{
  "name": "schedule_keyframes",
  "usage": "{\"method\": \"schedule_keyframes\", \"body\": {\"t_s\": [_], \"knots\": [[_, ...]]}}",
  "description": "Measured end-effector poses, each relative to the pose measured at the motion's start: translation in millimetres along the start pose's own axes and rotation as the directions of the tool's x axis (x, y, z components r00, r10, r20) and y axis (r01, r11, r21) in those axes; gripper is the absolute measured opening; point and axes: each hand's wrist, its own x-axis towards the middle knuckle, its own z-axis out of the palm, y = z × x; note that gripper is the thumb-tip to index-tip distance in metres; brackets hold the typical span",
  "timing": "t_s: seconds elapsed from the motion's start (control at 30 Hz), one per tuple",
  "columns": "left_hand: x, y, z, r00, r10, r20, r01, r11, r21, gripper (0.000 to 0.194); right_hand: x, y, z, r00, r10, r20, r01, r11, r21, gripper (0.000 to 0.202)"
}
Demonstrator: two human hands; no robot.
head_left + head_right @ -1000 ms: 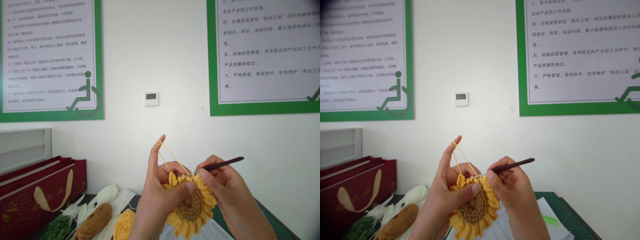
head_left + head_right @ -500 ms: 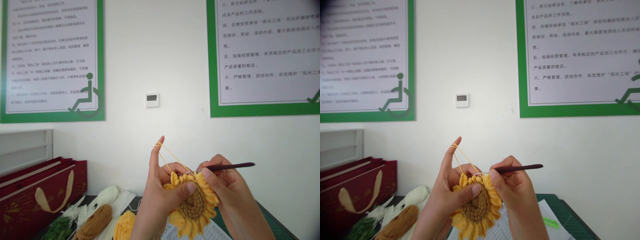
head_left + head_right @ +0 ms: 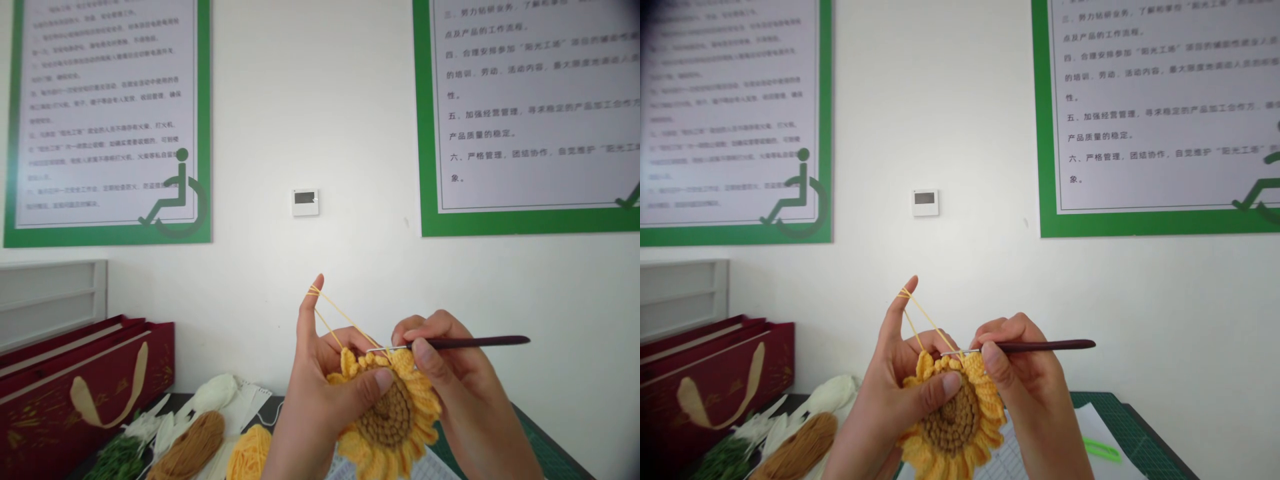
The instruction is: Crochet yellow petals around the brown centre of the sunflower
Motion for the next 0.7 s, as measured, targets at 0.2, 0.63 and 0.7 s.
{"method": "schedule_keyframes", "body": {"t_s": [0.2,0.63,0.7], "knots": [[0,0,1.7,1.0,0.022,-0.001,-0.022,0.999,-0.038,0.129,2,15,2,0.989,-0.133,-0.057,0.135,0.99,0.031,0.009],[3,0,-7.6,0.971,0.059,0.23,-0.035,0.993,-0.109,0.141,-1,4,-2,0.971,0.138,0.196,-0.184,0.953,0.241,0.023],[4,1,-11.4,0.964,0.069,0.259,-0.042,0.993,-0.111,0.141,0,6,-4,0.967,0.15,0.205,-0.191,0.961,0.202,0.025]]}}
